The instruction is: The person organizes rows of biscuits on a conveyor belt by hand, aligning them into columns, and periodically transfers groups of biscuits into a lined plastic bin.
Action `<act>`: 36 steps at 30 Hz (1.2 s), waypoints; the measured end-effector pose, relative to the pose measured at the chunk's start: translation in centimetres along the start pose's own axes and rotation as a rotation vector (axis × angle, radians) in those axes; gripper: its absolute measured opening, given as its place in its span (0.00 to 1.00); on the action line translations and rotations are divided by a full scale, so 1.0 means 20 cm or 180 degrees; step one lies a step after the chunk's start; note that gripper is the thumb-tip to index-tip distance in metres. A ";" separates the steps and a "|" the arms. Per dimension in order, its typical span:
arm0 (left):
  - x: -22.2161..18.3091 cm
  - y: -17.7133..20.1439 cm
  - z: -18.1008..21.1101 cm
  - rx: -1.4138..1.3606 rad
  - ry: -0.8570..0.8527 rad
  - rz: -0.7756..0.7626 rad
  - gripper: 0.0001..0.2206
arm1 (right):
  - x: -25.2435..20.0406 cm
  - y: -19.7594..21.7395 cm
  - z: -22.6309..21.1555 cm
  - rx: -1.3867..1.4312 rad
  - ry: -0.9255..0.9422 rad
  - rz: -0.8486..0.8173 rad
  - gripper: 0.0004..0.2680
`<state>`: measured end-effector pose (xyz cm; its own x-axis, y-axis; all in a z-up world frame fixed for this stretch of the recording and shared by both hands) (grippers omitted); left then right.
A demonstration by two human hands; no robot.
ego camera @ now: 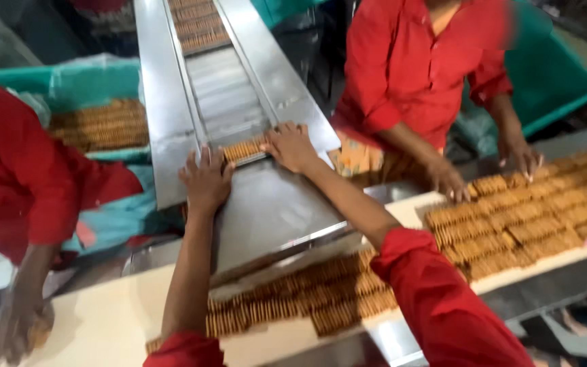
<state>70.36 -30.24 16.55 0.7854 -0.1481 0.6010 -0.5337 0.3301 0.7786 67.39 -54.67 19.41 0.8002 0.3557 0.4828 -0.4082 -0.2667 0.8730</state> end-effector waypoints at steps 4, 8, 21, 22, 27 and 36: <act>-0.12 0.15 0.02 -0.0004 -0.0103 0.0061 0.25 | 0.01 0.00 -0.15 -0.0201 0.0450 -0.0262 0.18; -0.35 0.35 0.06 -0.0251 0.0014 -0.0729 0.26 | -0.14 0.06 -0.36 -0.0448 0.1033 -0.0063 0.15; -1.66 1.06 -0.93 -0.0694 0.1290 -0.1545 0.47 | -1.12 -0.17 -1.77 0.1015 0.0702 -0.0132 0.29; -1.70 1.03 -0.94 -0.0719 0.1323 -0.1614 0.47 | -1.15 -0.21 -1.80 0.0843 0.0683 -0.0118 0.30; -1.67 1.00 -0.85 -0.0734 0.0968 -0.1270 0.41 | -1.13 -0.38 -1.80 0.0465 0.0597 -0.0298 0.33; -1.73 1.16 -0.98 -0.0587 0.1510 -0.1978 0.28 | -0.99 -0.58 -2.05 0.1783 0.0106 -0.1978 0.34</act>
<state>36.91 0.73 10.26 0.9935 0.0430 -0.1056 0.0730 0.4724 0.8784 38.28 -21.89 2.64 0.7905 0.6090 -0.0657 0.3888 -0.4159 0.8221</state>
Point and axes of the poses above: each hand's wrist, its own x-axis towards the middle knuckle, its own y-axis out of the back of the hand, z = x × y, the point moved 4 cm from there along x, towards the middle knuckle, and after that the axes turned 14 degrees about y, right-handed, at the moved point
